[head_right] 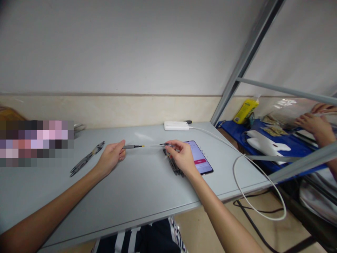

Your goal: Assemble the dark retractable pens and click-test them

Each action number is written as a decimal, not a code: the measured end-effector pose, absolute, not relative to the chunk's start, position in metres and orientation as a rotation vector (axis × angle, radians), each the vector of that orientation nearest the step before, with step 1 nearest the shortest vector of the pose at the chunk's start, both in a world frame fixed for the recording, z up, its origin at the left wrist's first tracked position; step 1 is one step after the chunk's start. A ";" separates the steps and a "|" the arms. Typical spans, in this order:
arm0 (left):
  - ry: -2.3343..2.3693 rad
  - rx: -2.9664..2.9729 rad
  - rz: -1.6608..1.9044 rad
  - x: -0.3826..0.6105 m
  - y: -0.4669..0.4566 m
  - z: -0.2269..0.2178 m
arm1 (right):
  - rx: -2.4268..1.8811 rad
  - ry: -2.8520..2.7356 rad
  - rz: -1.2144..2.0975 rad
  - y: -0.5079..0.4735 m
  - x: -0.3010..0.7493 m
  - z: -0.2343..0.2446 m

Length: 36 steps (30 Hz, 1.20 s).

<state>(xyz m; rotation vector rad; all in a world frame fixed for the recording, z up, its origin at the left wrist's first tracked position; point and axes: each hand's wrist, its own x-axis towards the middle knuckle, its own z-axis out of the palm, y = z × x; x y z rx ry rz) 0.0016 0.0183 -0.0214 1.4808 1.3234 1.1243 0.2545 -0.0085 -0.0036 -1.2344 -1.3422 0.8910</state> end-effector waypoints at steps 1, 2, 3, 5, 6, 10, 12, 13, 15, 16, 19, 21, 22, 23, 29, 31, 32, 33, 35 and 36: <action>1.321 1.488 1.119 0.002 0.018 -0.022 | -1.234 -1.354 0.894 -0.009 0.255 -0.004; 1.317 1.497 1.114 0.002 0.018 -0.022 | -1.233 -1.367 0.898 -0.009 0.255 -0.005; 1.310 1.505 1.111 0.002 0.018 -0.023 | -1.230 -1.380 0.904 -0.009 0.254 -0.005; 1.290 1.517 1.109 0.002 0.018 -0.026 | -1.233 -1.414 0.914 -0.009 0.253 -0.006; 1.281 1.519 1.105 0.003 0.018 -0.027 | -1.235 -1.435 0.913 -0.009 0.251 -0.006; 1.265 1.520 1.058 0.005 0.017 -0.029 | -1.222 -1.536 0.866 -0.011 0.243 -0.004; 1.268 1.507 1.052 0.006 0.017 -0.027 | -1.214 -1.560 0.846 -0.011 0.239 -0.003; 1.267 1.497 1.058 0.006 0.016 -0.026 | -1.215 -1.564 0.843 -0.011 0.238 -0.003; 1.260 1.476 1.067 0.007 0.015 -0.023 | -1.213 -1.560 0.848 -0.011 0.236 -0.002; 1.256 1.467 1.067 0.007 0.015 -0.021 | -1.211 -1.557 0.855 -0.011 0.236 -0.002; 1.253 1.457 1.051 0.008 0.013 -0.019 | -1.204 -1.528 0.888 -0.011 0.237 -0.002; 1.256 1.453 1.039 0.009 0.012 -0.018 | -1.194 -1.515 0.907 -0.011 0.238 -0.002; 1.256 1.448 1.038 0.009 0.012 -0.019 | -1.188 -1.513 0.915 -0.011 0.238 -0.003; 1.255 1.446 1.036 0.009 0.012 -0.019 | -1.182 -1.513 0.923 -0.011 0.237 -0.003; 1.233 1.473 1.024 0.006 0.015 -0.026 | -1.211 -1.524 0.925 -0.012 0.232 -0.005; 1.230 1.500 1.014 0.005 0.016 -0.025 | -1.227 -1.536 0.909 -0.013 0.232 -0.004; 1.232 1.530 1.007 0.004 0.016 -0.024 | -1.235 -1.544 0.906 -0.014 0.232 -0.004; 1.233 1.569 1.005 0.004 0.016 -0.022 | -1.241 -1.556 0.900 -0.014 0.232 -0.003; 1.221 1.659 1.022 0.002 0.015 -0.018 | -1.251 -1.593 0.875 -0.016 0.233 -0.003; 1.202 1.697 1.039 0.002 0.014 -0.016 | -1.253 -1.622 0.849 -0.017 0.233 -0.003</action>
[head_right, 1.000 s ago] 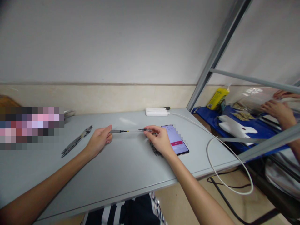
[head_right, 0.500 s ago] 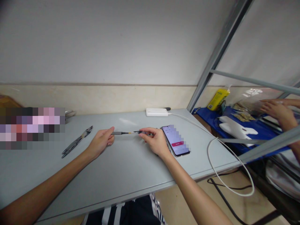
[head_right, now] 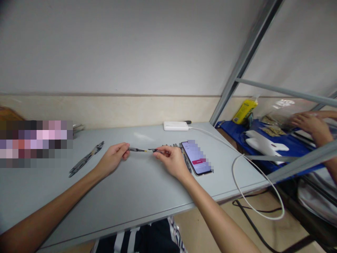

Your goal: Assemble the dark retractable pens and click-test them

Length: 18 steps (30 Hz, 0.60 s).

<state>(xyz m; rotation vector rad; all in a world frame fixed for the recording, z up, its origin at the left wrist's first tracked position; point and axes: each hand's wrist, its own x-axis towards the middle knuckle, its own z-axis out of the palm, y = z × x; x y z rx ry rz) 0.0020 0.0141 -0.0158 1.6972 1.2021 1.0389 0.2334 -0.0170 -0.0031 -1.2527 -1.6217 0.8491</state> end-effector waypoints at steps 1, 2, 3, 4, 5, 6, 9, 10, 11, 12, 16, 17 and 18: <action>1.180 1.719 1.060 0.002 0.013 -0.015 | -1.255 -1.654 0.815 -0.018 0.234 -0.003; 1.154 1.729 1.076 0.002 0.013 -0.014 | -1.262 -1.683 0.779 -0.019 0.235 -0.003; 1.130 1.729 1.086 0.002 0.013 -0.015 | -1.276 -1.703 0.748 -0.019 0.235 -0.003; 1.109 1.719 1.094 0.002 0.012 -0.016 | -1.295 -1.715 0.729 -0.020 0.235 -0.003; 1.090 1.703 1.102 0.002 0.012 -0.017 | -1.316 -1.721 0.722 -0.020 0.235 -0.003; 1.074 1.683 1.106 0.003 0.013 -0.019 | -1.338 -1.721 0.733 -0.021 0.235 -0.003; 1.039 1.601 1.124 0.004 0.014 -0.023 | -1.399 -1.722 0.825 -0.021 0.234 0.000; 1.033 1.570 1.132 0.004 0.014 -0.023 | -1.412 -1.728 0.853 -0.021 0.234 0.000; 1.031 1.541 1.140 0.004 0.014 -0.022 | -1.415 -1.730 0.868 -0.021 0.235 0.001; 1.031 1.517 1.152 0.004 0.014 -0.021 | -1.404 -1.729 0.867 -0.020 0.236 0.001; 1.041 1.462 1.194 0.003 0.014 -0.018 | -1.229 -1.674 0.777 -0.017 0.241 -0.002; 1.044 1.456 1.200 0.002 0.014 -0.018 | -1.189 -1.673 0.756 -0.017 0.242 -0.003; 1.044 1.449 1.203 0.002 0.015 -0.018 | -1.167 -1.682 0.739 -0.017 0.243 -0.004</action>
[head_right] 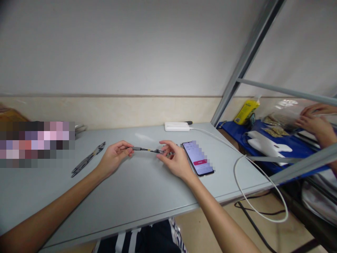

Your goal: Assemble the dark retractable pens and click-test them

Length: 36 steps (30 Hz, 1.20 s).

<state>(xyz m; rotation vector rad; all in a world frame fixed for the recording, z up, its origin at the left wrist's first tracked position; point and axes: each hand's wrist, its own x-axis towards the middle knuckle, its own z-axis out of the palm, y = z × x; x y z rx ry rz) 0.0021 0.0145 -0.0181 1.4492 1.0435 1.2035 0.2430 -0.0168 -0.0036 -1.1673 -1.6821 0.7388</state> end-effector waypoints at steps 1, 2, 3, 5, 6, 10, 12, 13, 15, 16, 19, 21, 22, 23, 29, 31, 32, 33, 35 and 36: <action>1.040 1.442 1.204 0.002 0.015 -0.019 | -1.163 -1.692 0.724 -0.017 0.244 -0.004; 1.035 1.436 1.202 0.002 0.015 -0.019 | -1.173 -1.699 0.718 -0.017 0.244 -0.004; 1.028 1.432 1.198 0.002 0.015 -0.020 | -1.193 -1.707 0.720 -0.018 0.243 -0.004; 1.018 1.430 1.186 0.002 0.015 -0.021 | -1.249 -1.732 0.749 -0.019 0.242 -0.004; 1.014 1.429 1.180 0.003 0.015 -0.021 | -1.280 -1.746 0.772 -0.020 0.241 -0.004; 1.003 1.406 1.178 0.004 0.013 -0.019 | -1.344 -1.756 0.785 -0.022 0.239 -0.005; 1.010 1.396 1.184 0.004 0.013 -0.017 | -1.284 -1.727 0.730 -0.022 0.240 -0.006; 1.019 1.391 1.187 0.004 0.013 -0.017 | -1.246 -1.721 0.706 -0.022 0.240 -0.006; 1.037 1.381 1.186 0.004 0.014 -0.017 | -1.200 -1.738 0.668 -0.022 0.241 -0.005; 1.041 1.377 1.183 0.004 0.015 -0.017 | -1.199 -1.762 0.658 -0.022 0.241 -0.004; 1.030 1.367 1.164 0.004 0.015 -0.018 | -1.247 -1.838 0.671 -0.024 0.239 0.000; 1.017 1.360 1.144 0.005 0.014 -0.017 | -1.296 -1.839 0.723 -0.025 0.238 0.000; 1.015 1.357 1.136 0.005 0.013 -0.017 | -1.314 -1.828 0.748 -0.025 0.238 0.000; 1.016 1.357 1.130 0.006 0.012 -0.016 | -1.320 -1.806 0.763 -0.025 0.238 -0.002; 1.021 1.343 1.141 0.004 0.012 -0.015 | -1.205 -1.740 0.651 -0.022 0.242 -0.006; 1.008 1.325 1.145 0.004 0.013 -0.016 | -1.213 -1.796 0.624 -0.023 0.242 -0.004; 1.003 1.319 1.142 0.004 0.013 -0.016 | -1.228 -1.824 0.618 -0.023 0.242 -0.003; 1.000 1.313 1.138 0.004 0.013 -0.017 | -1.248 -1.849 0.614 -0.024 0.241 -0.001; 1.000 1.302 1.132 0.004 0.013 -0.018 | -1.284 -1.898 0.606 -0.025 0.240 0.001; 1.001 1.299 1.129 0.004 0.013 -0.018 | -1.298 -1.920 0.595 -0.026 0.239 0.002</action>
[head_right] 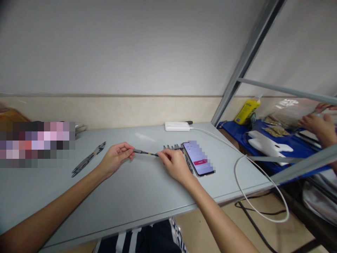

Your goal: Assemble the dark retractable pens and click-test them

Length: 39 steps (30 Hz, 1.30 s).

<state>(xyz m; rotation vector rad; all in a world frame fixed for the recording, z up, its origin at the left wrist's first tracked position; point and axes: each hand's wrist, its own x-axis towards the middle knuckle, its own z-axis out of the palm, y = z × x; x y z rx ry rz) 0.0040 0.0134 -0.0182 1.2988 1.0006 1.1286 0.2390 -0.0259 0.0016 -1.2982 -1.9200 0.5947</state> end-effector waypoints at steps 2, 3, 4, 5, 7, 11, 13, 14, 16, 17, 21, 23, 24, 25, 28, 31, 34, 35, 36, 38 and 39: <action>0.998 1.295 1.124 0.004 0.014 -0.019 | -1.297 -1.926 0.572 -0.027 0.238 0.002; 0.994 1.293 1.121 0.004 0.014 -0.019 | -1.283 -1.911 0.565 -0.027 0.238 0.001; 0.991 1.287 1.118 0.004 0.014 -0.019 | -1.264 -1.893 0.559 -0.027 0.238 0.001; 0.986 1.278 1.115 0.004 0.014 -0.020 | -1.246 -1.877 0.553 -0.027 0.238 0.000; 0.978 1.258 1.107 0.004 0.014 -0.019 | -1.223 -1.869 0.523 -0.027 0.238 -0.001; 0.970 1.261 1.094 0.004 0.013 -0.019 | -1.250 -1.915 0.464 -0.026 0.237 0.000; 0.982 1.279 1.097 0.004 0.013 -0.018 | -1.257 -1.944 0.460 -0.026 0.236 0.000; 0.994 1.293 1.098 0.005 0.013 -0.018 | -1.258 -1.960 0.455 -0.026 0.236 0.000; 1.023 1.327 1.102 0.006 0.012 -0.018 | -1.263 -1.978 0.449 -0.027 0.235 0.001; 1.033 1.351 1.104 0.006 0.011 -0.018 | -1.273 -1.972 0.460 -0.026 0.235 0.001; 1.050 1.495 1.116 0.009 0.007 -0.016 | -1.343 -1.862 0.710 -0.022 0.238 -0.001; 1.051 1.541 1.137 0.010 0.006 -0.014 | -1.339 -1.787 0.910 -0.020 0.240 -0.003; 1.049 1.540 1.144 0.011 0.005 -0.014 | -1.317 -1.740 0.977 -0.020 0.242 -0.004; 1.046 1.529 1.142 0.011 0.005 -0.013 | -1.288 -1.694 0.998 -0.020 0.243 -0.005; 1.034 1.460 1.114 0.010 0.007 -0.013 | -1.199 -1.673 0.830 -0.022 0.245 -0.004; 1.014 1.385 1.104 0.008 0.009 -0.014 | -1.185 -1.827 0.586 -0.025 0.245 -0.001; 0.995 1.341 1.076 0.008 0.010 -0.014 | -1.212 -1.925 0.418 -0.025 0.244 -0.001; 0.989 1.336 1.066 0.008 0.010 -0.015 | -1.209 -1.951 0.382 -0.025 0.244 -0.002; 0.984 1.334 1.061 0.008 0.010 -0.015 | -1.201 -1.978 0.357 -0.025 0.243 -0.003; 0.984 1.340 1.067 0.008 0.010 -0.016 | -1.183 -2.034 0.330 -0.025 0.243 -0.003; 0.993 1.347 1.078 0.009 0.010 -0.016 | -1.180 -2.057 0.328 -0.025 0.243 -0.003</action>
